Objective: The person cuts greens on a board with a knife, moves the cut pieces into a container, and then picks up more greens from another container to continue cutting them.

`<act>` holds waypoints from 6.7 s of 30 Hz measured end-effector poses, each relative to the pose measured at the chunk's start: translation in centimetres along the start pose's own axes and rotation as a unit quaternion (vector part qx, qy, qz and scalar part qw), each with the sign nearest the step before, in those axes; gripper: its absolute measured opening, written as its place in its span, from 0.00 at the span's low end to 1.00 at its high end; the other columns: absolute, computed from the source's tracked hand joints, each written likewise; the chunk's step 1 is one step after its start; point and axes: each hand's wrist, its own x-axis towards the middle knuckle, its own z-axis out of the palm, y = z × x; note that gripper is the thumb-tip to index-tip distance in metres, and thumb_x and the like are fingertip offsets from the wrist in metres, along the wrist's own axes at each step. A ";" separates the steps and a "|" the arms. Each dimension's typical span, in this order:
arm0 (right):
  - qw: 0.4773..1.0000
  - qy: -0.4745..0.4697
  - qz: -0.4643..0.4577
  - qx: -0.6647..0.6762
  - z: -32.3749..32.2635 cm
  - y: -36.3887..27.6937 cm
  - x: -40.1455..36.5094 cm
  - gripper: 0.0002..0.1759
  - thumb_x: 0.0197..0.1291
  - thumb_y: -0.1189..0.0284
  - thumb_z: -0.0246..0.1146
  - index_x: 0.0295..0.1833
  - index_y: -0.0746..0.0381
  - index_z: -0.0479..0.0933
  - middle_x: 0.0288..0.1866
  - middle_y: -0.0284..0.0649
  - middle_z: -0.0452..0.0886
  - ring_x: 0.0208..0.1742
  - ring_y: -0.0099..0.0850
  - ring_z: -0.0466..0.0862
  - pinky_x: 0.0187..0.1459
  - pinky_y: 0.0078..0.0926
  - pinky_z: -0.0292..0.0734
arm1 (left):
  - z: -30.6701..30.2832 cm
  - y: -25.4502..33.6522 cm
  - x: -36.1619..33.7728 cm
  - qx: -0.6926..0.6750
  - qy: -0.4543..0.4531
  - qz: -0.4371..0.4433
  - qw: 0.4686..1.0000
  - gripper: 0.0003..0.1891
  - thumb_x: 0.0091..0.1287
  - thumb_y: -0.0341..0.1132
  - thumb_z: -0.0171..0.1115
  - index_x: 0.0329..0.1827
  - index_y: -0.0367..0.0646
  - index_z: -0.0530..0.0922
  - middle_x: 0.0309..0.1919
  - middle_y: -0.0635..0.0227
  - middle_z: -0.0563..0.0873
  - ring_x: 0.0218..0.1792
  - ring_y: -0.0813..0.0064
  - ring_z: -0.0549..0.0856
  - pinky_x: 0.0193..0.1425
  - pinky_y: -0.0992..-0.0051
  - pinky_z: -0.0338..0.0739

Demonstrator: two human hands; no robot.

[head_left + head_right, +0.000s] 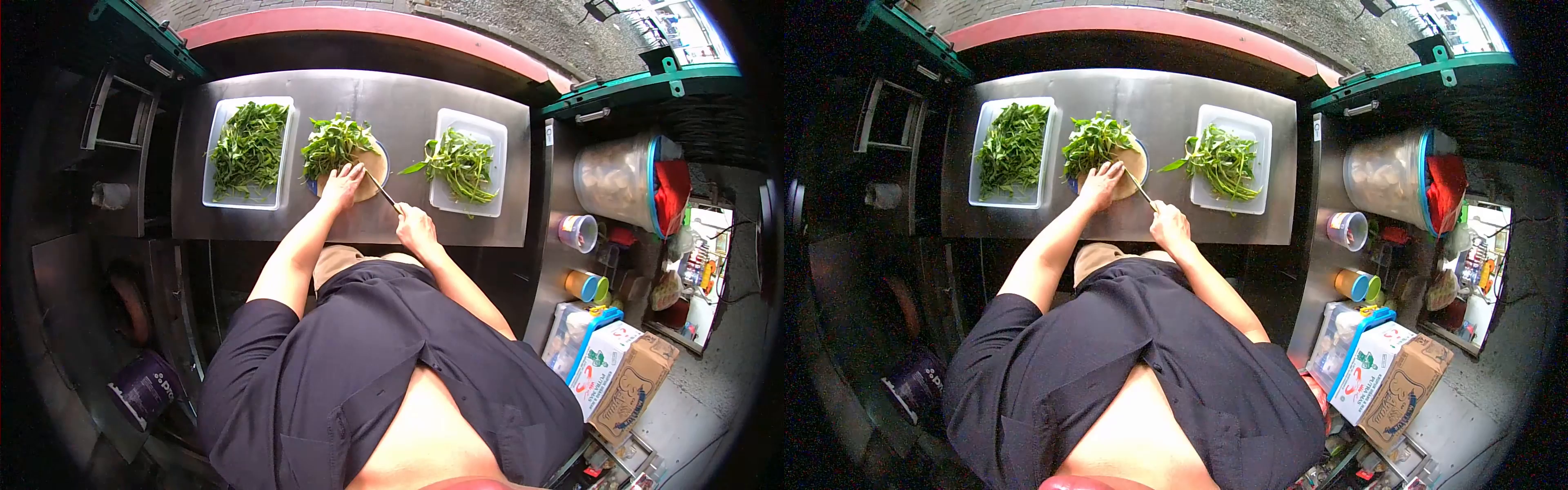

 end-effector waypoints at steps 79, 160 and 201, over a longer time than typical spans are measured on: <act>0.996 -0.041 0.049 0.057 -2.0 2.3 -2.7 0.17 0.66 0.72 0.60 0.58 0.60 0.83 0.49 0.57 0.87 0.53 0.56 0.86 0.56 0.49 0.81 | -1.8 0.9 -1.2 -0.007 -0.002 0.019 1.000 0.50 0.56 0.25 0.67 0.85 0.64 0.59 0.87 0.68 0.52 0.82 0.54 0.60 0.75 0.44 0.68; 0.998 -0.021 0.038 0.048 -1.4 1.7 -2.2 0.14 0.68 0.72 0.57 0.55 0.59 0.82 0.46 0.58 0.86 0.51 0.59 0.86 0.54 0.54 0.81 | -1.4 2.0 -0.1 0.040 -0.006 0.016 0.999 0.50 0.53 0.34 0.77 0.82 0.66 0.63 0.86 0.56 0.52 0.79 0.46 0.63 0.72 0.46 0.73; 0.995 -0.067 0.059 -0.050 -2.6 -0.6 -0.9 0.14 0.71 0.70 0.57 0.54 0.62 0.84 0.49 0.59 0.87 0.54 0.56 0.88 0.58 0.51 0.83 | -1.5 2.2 -0.3 0.031 -0.017 0.010 0.999 0.49 0.55 0.33 0.76 0.83 0.66 0.63 0.86 0.58 0.50 0.81 0.46 0.62 0.73 0.44 0.72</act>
